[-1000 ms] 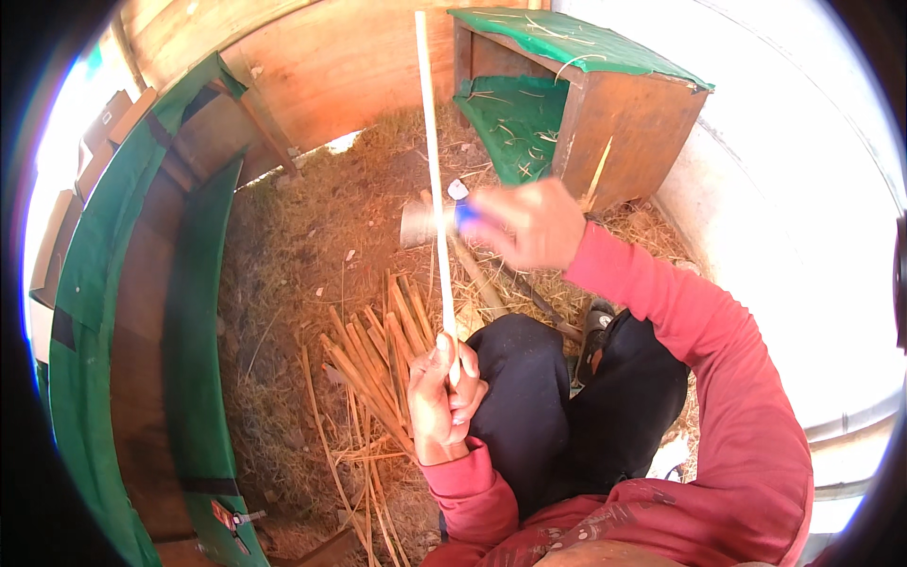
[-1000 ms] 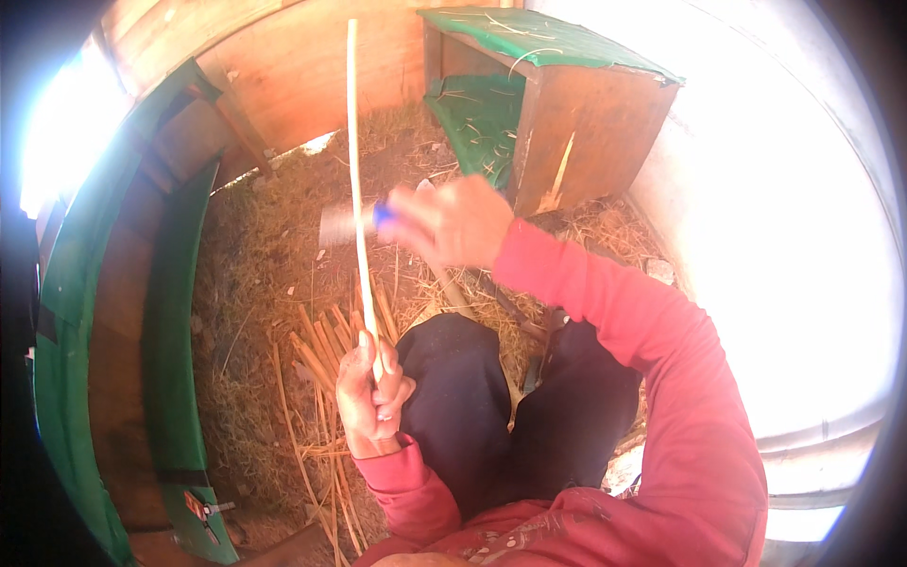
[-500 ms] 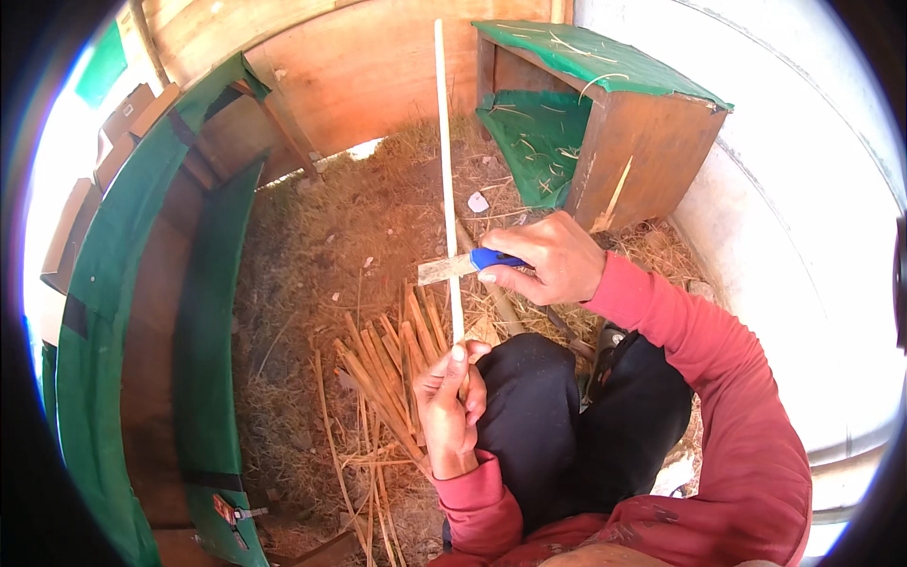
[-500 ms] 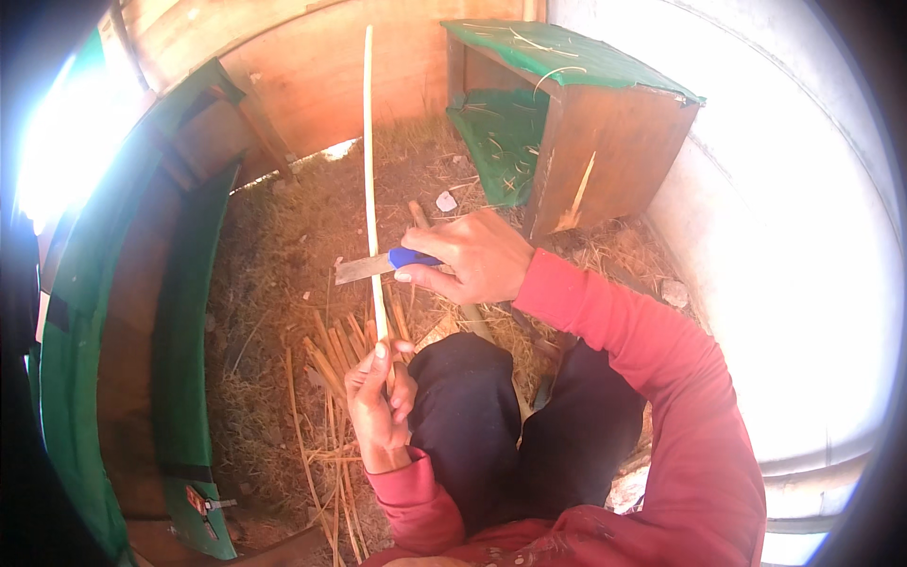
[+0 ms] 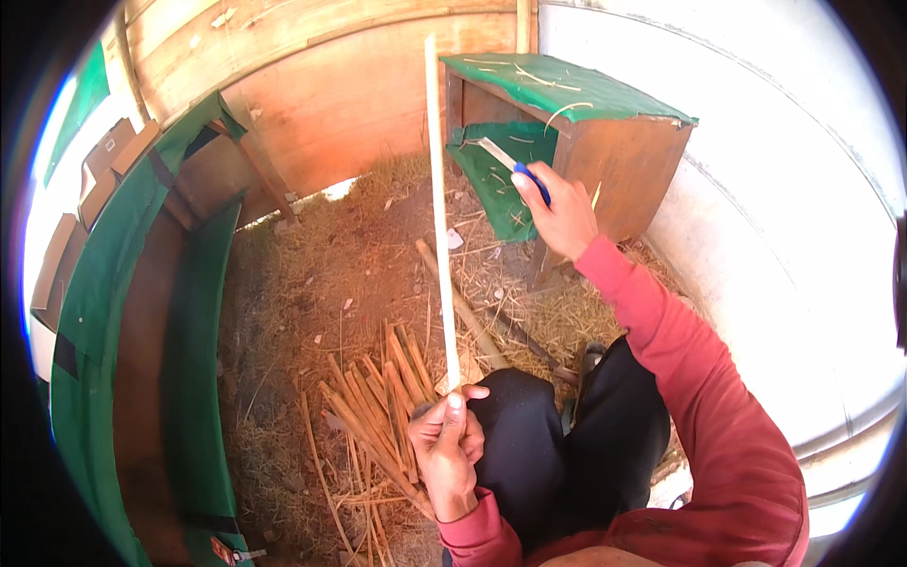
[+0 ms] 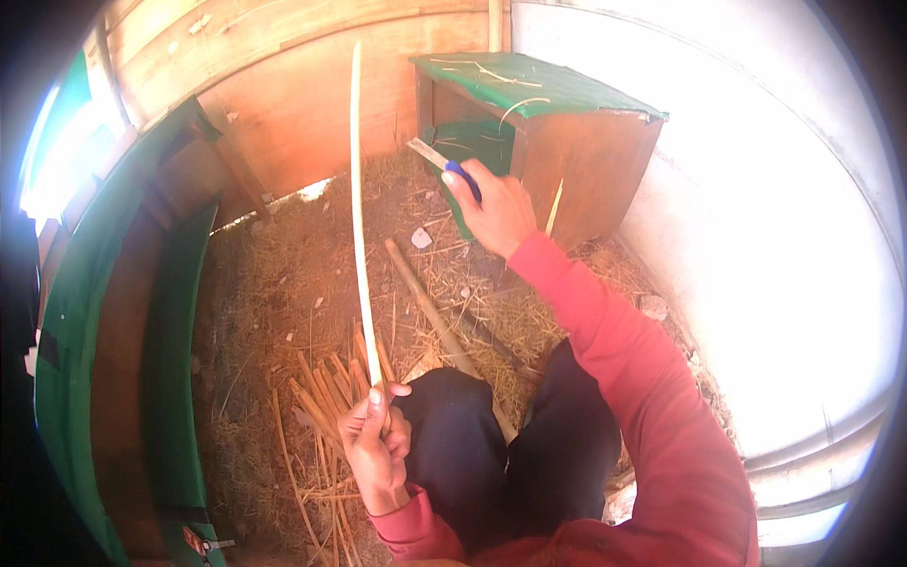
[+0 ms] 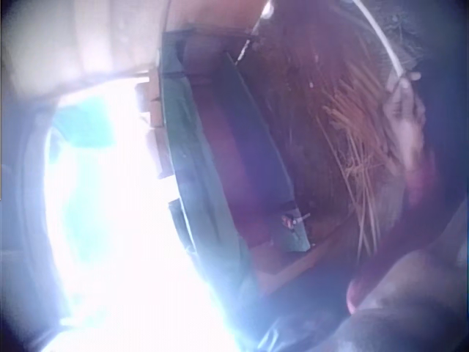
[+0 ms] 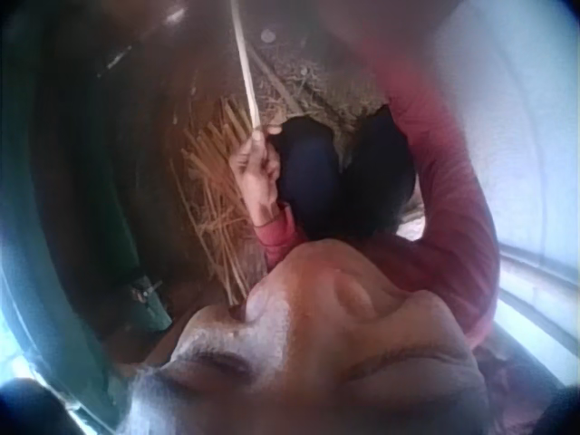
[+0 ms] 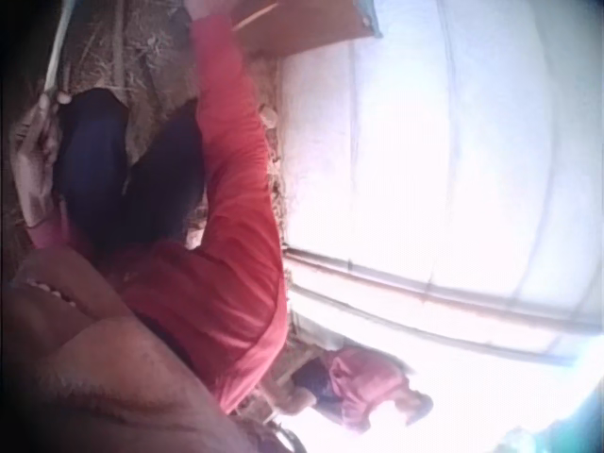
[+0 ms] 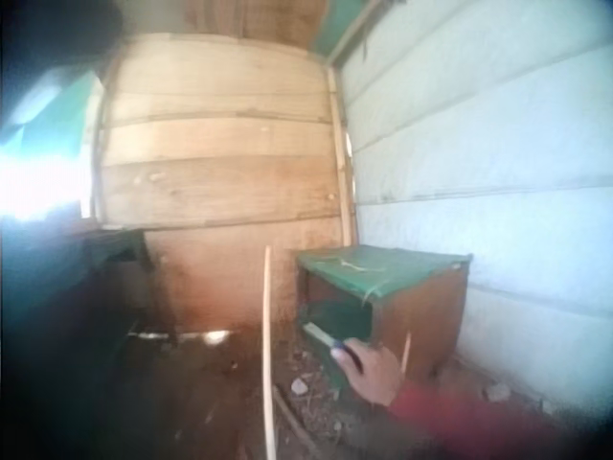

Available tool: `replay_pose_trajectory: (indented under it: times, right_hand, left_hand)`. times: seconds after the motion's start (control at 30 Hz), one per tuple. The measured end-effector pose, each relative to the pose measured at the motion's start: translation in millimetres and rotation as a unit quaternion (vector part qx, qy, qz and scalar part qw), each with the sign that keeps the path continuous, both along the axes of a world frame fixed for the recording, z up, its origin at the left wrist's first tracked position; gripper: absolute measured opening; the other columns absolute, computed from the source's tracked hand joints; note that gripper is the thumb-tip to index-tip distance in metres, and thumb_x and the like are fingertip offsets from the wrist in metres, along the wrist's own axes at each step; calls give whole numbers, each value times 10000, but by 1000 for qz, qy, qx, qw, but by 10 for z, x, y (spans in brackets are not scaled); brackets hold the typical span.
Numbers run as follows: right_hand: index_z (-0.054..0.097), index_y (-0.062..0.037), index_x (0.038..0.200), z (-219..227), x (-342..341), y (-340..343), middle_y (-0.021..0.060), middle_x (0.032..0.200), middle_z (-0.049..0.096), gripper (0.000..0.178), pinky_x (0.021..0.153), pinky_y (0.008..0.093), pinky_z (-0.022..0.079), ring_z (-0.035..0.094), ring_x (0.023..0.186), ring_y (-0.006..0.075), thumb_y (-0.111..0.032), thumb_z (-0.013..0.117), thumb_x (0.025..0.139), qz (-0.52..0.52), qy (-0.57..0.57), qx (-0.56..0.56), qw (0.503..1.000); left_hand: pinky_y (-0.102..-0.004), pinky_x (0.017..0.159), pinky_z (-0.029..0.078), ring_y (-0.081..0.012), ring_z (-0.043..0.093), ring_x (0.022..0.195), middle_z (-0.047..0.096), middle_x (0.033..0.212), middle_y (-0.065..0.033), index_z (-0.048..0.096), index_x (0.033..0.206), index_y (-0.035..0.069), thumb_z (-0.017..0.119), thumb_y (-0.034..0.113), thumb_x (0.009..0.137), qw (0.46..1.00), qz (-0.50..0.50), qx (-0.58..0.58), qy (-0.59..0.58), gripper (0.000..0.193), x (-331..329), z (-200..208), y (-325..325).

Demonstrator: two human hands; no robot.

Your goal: The person sits on the ground and uses a knife to shave a long, thin stick. They hold the stick vertically with one hand and scrape the surface with the knife in the other hand, creating wood shavings.

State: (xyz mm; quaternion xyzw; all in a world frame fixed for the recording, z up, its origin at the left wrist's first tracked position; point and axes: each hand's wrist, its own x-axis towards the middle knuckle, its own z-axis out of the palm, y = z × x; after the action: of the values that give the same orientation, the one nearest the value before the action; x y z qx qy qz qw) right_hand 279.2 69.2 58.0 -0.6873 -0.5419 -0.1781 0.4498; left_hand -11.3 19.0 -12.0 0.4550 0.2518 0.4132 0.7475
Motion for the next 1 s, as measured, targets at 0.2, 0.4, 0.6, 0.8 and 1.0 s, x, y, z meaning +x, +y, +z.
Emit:
replay_pose_trajectory:
  times: [0.2,0.4,0.6,0.8,1.0]
  right_hand:
    - [621,-46,966,11,-437,-216,105,661,586,246,498,361,438,588,539,272,-285,590,918,293,-49,-9,955]
    - [640,-121,910,-194,-614,-186,91,546,556,276,434,387,412,552,450,286,-395,620,880,264,-178,-62,946]
    - [616,-133,870,-170,-473,36,126,536,564,336,441,433,436,576,474,337,-458,541,913,25,-147,-101,984]
    - [601,-87,939,-120,129,64,150,576,583,309,483,423,449,605,534,344,-386,522,944,-33,-12,-26,999]
    - [617,-93,933,-111,-371,-89,127,577,558,253,468,399,422,569,493,316,-343,606,903,252,-50,-22,966]
  left_hand:
    - [-210,350,136,-30,213,349,301,441,53,615,945,-60,485,345,991,998,29,-52,16,428,42,-86,106]
    - [-211,342,132,-25,188,349,276,451,62,585,902,-51,477,352,994,997,-23,-72,1,428,52,-41,74]
    - [-213,327,143,-31,170,333,262,447,66,564,863,-7,443,353,1005,985,-68,-148,-62,406,35,-130,157]
    - [-224,329,179,-58,203,323,303,441,24,560,844,-20,412,383,1009,974,-127,-144,-123,460,-90,-71,110]
    - [-227,325,180,-67,250,303,332,412,3,534,777,3,371,392,1020,984,-74,-130,-99,486,-57,-116,140]
